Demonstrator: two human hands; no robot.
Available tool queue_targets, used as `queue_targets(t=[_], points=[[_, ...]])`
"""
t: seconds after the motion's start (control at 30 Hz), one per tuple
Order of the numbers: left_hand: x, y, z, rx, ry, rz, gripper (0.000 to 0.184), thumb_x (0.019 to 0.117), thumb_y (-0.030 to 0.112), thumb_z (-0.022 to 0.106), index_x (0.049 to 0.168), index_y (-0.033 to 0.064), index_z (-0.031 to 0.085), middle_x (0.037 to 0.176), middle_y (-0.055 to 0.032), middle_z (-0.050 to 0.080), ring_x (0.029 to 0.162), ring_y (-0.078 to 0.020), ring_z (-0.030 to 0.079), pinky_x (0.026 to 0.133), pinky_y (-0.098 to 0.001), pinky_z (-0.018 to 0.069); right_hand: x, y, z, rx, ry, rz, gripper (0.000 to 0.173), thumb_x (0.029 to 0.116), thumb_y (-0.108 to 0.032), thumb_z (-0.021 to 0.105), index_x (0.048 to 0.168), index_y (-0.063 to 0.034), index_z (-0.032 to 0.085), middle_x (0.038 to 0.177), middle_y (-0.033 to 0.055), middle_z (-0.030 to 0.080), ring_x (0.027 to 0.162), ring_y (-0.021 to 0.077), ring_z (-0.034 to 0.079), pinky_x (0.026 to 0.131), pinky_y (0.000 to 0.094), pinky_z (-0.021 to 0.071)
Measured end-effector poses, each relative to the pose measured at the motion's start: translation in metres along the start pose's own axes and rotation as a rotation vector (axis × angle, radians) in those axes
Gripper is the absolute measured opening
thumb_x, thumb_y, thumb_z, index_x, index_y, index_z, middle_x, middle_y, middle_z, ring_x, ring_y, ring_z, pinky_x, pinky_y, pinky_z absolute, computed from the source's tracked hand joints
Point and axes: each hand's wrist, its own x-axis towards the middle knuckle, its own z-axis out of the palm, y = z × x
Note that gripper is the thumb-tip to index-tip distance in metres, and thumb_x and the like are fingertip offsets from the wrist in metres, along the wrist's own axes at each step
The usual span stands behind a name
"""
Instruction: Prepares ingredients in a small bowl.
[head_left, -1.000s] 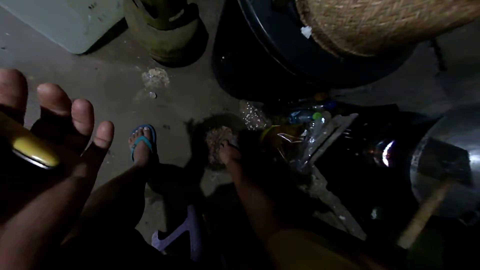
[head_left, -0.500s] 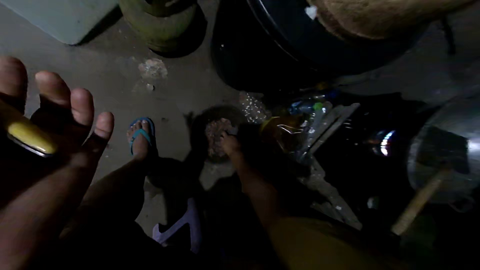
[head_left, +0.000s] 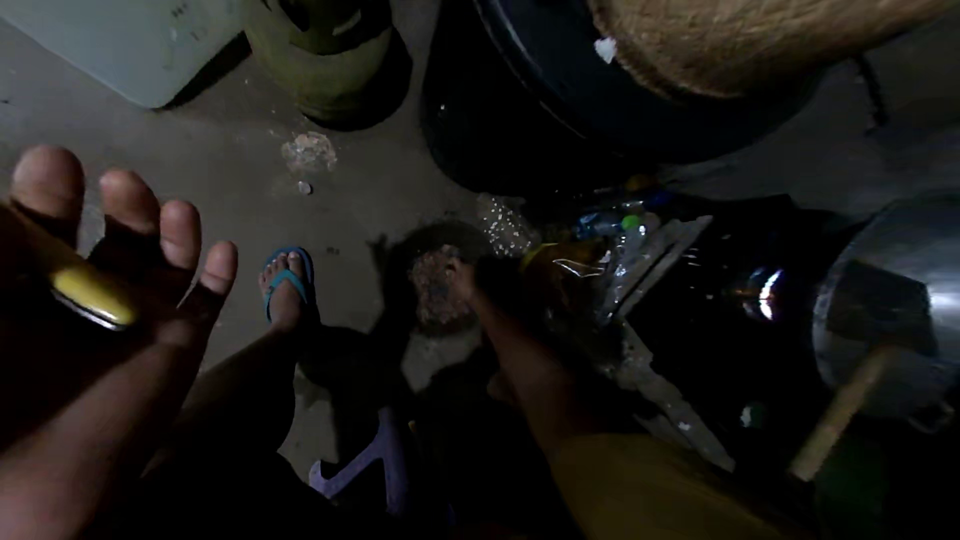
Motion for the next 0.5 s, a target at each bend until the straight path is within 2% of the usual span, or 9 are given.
queue_targets(t=[0.03, 0.1, 0.17, 0.23, 0.27, 0.33, 0.4, 0.47, 0.5], points=[[0.002, 0.003, -0.004, -0.046, -0.018, -0.008, 0.040, 0.1133, 0.025, 0.025, 0.129, 0.0105, 0.058, 0.114, -0.0085, 0.071, 0.105, -0.0233, 0.071, 0.091, -0.0389, 0.0613, -0.007, 0.001, -0.009, 0.028, -0.052, 0.001, 0.038, 0.1098, -0.014, 0.048, 0.145, -0.0017, 0.054, 0.143, 0.0265, 0.057, 0.134, 0.0412, 0.055, 0.113, 0.0559, 0.0428], [0.000, 0.006, -0.008, -0.053, -0.008, 0.022, 0.039, 0.1131, 0.022, 0.027, 0.130, 0.0092, 0.059, 0.115, -0.0083, 0.073, 0.105, -0.0236, 0.072, 0.092, -0.0386, 0.0611, -0.026, 0.012, 0.001, -0.023, -0.097, -0.006, 0.041, 0.1112, -0.019, 0.045, 0.149, -0.0049, 0.051, 0.142, 0.0252, 0.058, 0.129, 0.0390, 0.059, 0.109, 0.0536, 0.0474], [-0.007, 0.003, 0.000, 0.021, 0.069, 0.064, 0.034, 0.1131, 0.018, 0.028, 0.135, 0.0101, 0.052, 0.115, -0.0057, 0.072, 0.105, -0.0205, 0.073, 0.088, -0.0353, 0.0634, -0.048, 0.015, 0.019, -0.304, -0.107, 0.029, 0.046, 0.1125, -0.030, 0.039, 0.156, -0.0156, 0.044, 0.140, 0.0217, 0.061, 0.128, 0.0366, 0.061, 0.108, 0.0520, 0.0486], [-0.009, 0.001, 0.012, -0.002, 0.131, 0.035, 0.034, 0.1134, 0.020, 0.024, 0.130, 0.0116, 0.053, 0.114, -0.0057, 0.071, 0.106, -0.0205, 0.072, 0.088, -0.0363, 0.0628, -0.048, 0.013, 0.030, -0.446, -0.069, 0.069, 0.047, 0.1121, -0.035, 0.036, 0.156, -0.0206, 0.044, 0.135, 0.0191, 0.065, 0.125, 0.0364, 0.064, 0.106, 0.0537, 0.0500], [-0.006, 0.001, 0.007, -0.076, 0.102, 0.020, 0.039, 0.1131, 0.023, 0.027, 0.129, 0.0091, 0.059, 0.112, -0.0093, 0.072, 0.105, -0.0244, 0.072, 0.089, -0.0412, 0.0624, -0.041, 0.004, 0.025, -0.390, -0.082, 0.084, 0.046, 0.1122, -0.034, 0.037, 0.155, -0.0190, 0.046, 0.137, 0.0189, 0.064, 0.127, 0.0356, 0.062, 0.107, 0.0528, 0.0488], [-0.007, 0.001, 0.004, -0.067, 0.074, -0.040, 0.041, 0.1132, 0.029, 0.027, 0.127, 0.0119, 0.062, 0.110, -0.0068, 0.072, 0.103, -0.0226, 0.072, 0.088, -0.0409, 0.0625, -0.030, 0.001, 0.007, -0.128, -0.173, 0.098, 0.042, 0.1118, -0.024, 0.043, 0.148, -0.0046, 0.052, 0.142, 0.0239, 0.058, 0.133, 0.0365, 0.057, 0.112, 0.0518, 0.0442], [-0.004, 0.004, 0.009, -0.081, 0.103, -0.043, 0.041, 0.1129, 0.030, 0.029, 0.121, 0.0133, 0.066, 0.105, -0.0053, 0.073, 0.100, -0.0216, 0.072, 0.087, -0.0413, 0.0625, -0.005, -0.013, -0.031, -0.078, -0.290, 0.081, 0.043, 0.1127, -0.023, 0.042, 0.146, 0.0038, 0.051, 0.149, 0.0269, 0.052, 0.140, 0.0380, 0.049, 0.118, 0.0527, 0.0358], [-0.005, 0.005, 0.003, -0.130, 0.069, -0.037, 0.044, 0.1129, 0.030, 0.026, 0.126, 0.0117, 0.063, 0.109, -0.0073, 0.073, 0.104, -0.0238, 0.072, 0.091, -0.0426, 0.0611, 0.006, -0.032, -0.049, -0.090, -0.290, 0.025, 0.044, 0.1133, -0.024, 0.040, 0.146, 0.0043, 0.051, 0.150, 0.0275, 0.051, 0.142, 0.0398, 0.047, 0.119, 0.0548, 0.0334], [-0.005, 0.003, 0.001, -0.143, 0.049, -0.039, 0.045, 0.1130, 0.030, 0.023, 0.129, 0.0112, 0.060, 0.111, -0.0083, 0.071, 0.105, -0.0243, 0.071, 0.091, -0.0419, 0.0615, 0.008, -0.034, -0.047, -0.078, -0.224, 0.023, 0.045, 0.1130, -0.027, 0.041, 0.147, 0.0004, 0.052, 0.149, 0.0248, 0.053, 0.142, 0.0385, 0.048, 0.119, 0.0554, 0.0346]])
